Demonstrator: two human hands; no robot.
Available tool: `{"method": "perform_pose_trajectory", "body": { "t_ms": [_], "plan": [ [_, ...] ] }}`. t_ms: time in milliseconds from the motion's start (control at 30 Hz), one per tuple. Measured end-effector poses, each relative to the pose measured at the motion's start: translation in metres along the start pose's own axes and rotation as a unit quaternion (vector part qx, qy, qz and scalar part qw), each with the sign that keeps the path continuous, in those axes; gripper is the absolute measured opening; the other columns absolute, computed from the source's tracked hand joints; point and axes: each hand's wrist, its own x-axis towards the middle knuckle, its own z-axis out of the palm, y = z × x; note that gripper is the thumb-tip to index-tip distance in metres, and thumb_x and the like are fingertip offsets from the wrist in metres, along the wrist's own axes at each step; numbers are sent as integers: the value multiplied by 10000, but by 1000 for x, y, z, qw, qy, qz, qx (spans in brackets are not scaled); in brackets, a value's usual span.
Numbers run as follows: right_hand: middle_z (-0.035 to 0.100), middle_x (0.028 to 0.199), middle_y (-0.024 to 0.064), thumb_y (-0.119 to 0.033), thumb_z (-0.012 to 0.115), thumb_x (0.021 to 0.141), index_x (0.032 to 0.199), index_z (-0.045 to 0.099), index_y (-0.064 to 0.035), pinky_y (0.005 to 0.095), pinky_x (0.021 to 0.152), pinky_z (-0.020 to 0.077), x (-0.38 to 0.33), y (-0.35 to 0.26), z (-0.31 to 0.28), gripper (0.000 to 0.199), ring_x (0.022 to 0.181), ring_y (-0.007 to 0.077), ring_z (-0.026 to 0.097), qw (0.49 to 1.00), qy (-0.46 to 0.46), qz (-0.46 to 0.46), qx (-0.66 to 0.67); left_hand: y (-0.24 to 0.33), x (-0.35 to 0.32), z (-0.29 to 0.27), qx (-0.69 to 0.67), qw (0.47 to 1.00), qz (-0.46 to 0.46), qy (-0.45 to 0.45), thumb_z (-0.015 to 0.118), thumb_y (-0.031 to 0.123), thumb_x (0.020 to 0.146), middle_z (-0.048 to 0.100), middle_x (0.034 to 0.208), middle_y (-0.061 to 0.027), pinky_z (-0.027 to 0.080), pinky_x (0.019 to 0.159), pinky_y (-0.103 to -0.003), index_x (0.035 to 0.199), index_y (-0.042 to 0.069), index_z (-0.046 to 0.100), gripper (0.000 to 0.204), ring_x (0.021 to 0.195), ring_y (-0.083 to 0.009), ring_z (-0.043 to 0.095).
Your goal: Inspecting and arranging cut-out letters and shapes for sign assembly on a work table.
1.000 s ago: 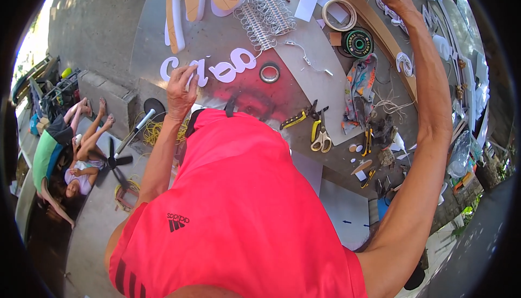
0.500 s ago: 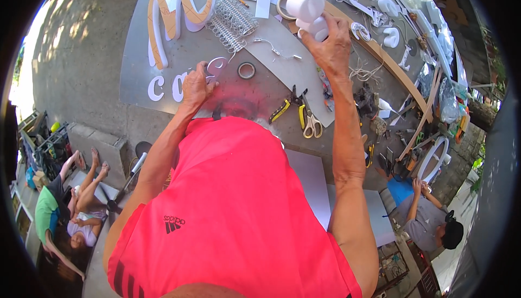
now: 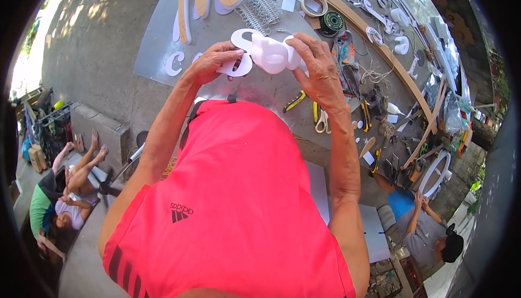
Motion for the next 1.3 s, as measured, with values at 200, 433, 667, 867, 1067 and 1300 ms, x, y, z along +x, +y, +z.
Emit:
{"method": "perform_pose_trajectory", "body": {
  "t_ms": [200, 433, 667, 867, 1067, 1300],
  "plan": [
    [529, 1379, 43, 158, 642, 677, 1299, 562, -158, 398, 960, 504, 15, -21, -13, 702, 1093, 310, 529, 982, -139, -126, -22, 15, -10, 19, -4, 999, -53, -7, 558, 509, 985, 664, 1042, -141, 621, 660, -439, 1184, -34, 611, 581, 872, -258, 700],
    [510, 1394, 71, 164, 636, 660, 1344, 533, -128, 411, 1001, 495, 27, -26, -2, 750, 1163, 330, 535, 957, -178, -201, -106, -1, 0, 35, -53, 985, -75, -145, 483, 760, 883, 614, 1245, -100, 565, 884, -340, 1373, 10, 486, 896, 1093, -188, 627],
    [565, 1298, 155, 124, 578, 741, 1334, 505, -31, 445, 996, 471, 12, -18, 1, 618, 1147, 355, 540, 984, -147, -98, -20, -24, -3, 46, -18, 978, -43, -201, 822, 530, 765, 586, 1219, -87, 537, 901, -346, 1409, -1, 442, 917, 1092, -185, 600],
    [575, 1237, 167, 108, 582, 751, 1319, 505, -30, 446, 973, 476, -1, -12, 9, 589, 1133, 360, 543, 990, -118, -77, -5, -42, 9, 44, -94, 974, -83, -189, 714, 427, 903, 622, 1203, -142, 574, 898, -390, 1372, -13, 468, 689, 1095, -243, 643],
    [573, 1215, 175, 61, 612, 772, 1348, 487, -35, 446, 972, 475, -6, -7, 12, 597, 1135, 364, 541, 993, -99, -62, -8, -37, 10, 50, -113, 968, -64, -217, 695, 431, 912, 646, 1182, -191, 591, 896, -449, 1355, -44, 465, 689, 1111, -308, 665],
    [566, 1227, 183, 37, 625, 772, 1354, 487, -32, 442, 976, 471, -8, -7, 15, 602, 1142, 366, 543, 994, -106, -31, 6, -38, 9, 50, -115, 970, -76, -198, 666, 431, 932, 666, 1111, -198, 641, 728, -461, 1285, -61, 515, 624, 1030, -322, 692]
  ]
}}
